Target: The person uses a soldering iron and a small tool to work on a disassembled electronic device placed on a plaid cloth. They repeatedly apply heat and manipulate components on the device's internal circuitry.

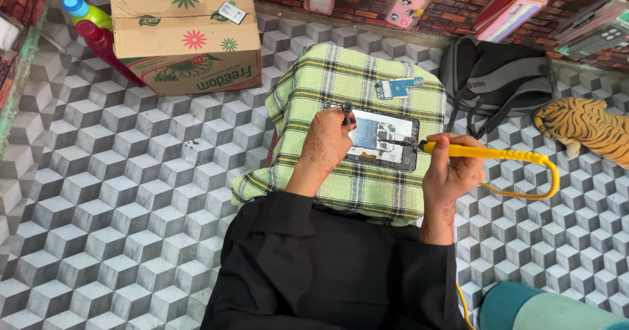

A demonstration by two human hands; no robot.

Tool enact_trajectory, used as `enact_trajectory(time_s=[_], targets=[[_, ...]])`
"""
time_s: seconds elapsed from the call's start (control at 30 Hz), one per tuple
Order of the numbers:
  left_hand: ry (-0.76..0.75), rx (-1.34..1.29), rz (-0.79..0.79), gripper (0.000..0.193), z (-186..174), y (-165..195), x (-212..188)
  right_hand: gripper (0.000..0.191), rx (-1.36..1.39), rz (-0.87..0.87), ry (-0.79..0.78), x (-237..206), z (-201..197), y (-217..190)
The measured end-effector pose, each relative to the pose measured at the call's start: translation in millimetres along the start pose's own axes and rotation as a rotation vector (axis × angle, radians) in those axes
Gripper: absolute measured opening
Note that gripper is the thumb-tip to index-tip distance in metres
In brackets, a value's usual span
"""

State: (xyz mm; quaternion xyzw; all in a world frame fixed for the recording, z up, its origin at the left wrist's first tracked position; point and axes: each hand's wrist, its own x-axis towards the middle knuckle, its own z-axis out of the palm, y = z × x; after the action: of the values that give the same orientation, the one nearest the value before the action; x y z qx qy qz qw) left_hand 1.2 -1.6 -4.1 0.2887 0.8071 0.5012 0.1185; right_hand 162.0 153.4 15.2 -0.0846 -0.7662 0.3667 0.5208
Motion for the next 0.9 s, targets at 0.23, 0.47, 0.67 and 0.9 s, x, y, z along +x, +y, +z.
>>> enact_trajectory(time_s=[0.23, 0.47, 0.67, 0.9], targets=[[0.004, -0.004, -0.004, 0.004, 1.9, -0.7, 0.9, 0.015, 0.018, 0.003, -0.010, 0.9, -0.3, -0.5], [-0.011, 0.002, -0.018, 0.002, 0.6, 0.4, 1.0, 0.014, 0.003, -0.002, -0.010, 0.0, -0.9, 0.3], [-0.010, -0.001, -0.015, 0.002, -0.7, 2.1, 1.3, 0.015, 0.033, 0.018, 0.004, -0.4, -2.2, 3.3], [-0.009, -0.023, -0.025, 0.004, -1.8, 3.2, 1.1, 0.015, -0.006, -0.005, -0.004, 0.9, -1.1, 1.7]])
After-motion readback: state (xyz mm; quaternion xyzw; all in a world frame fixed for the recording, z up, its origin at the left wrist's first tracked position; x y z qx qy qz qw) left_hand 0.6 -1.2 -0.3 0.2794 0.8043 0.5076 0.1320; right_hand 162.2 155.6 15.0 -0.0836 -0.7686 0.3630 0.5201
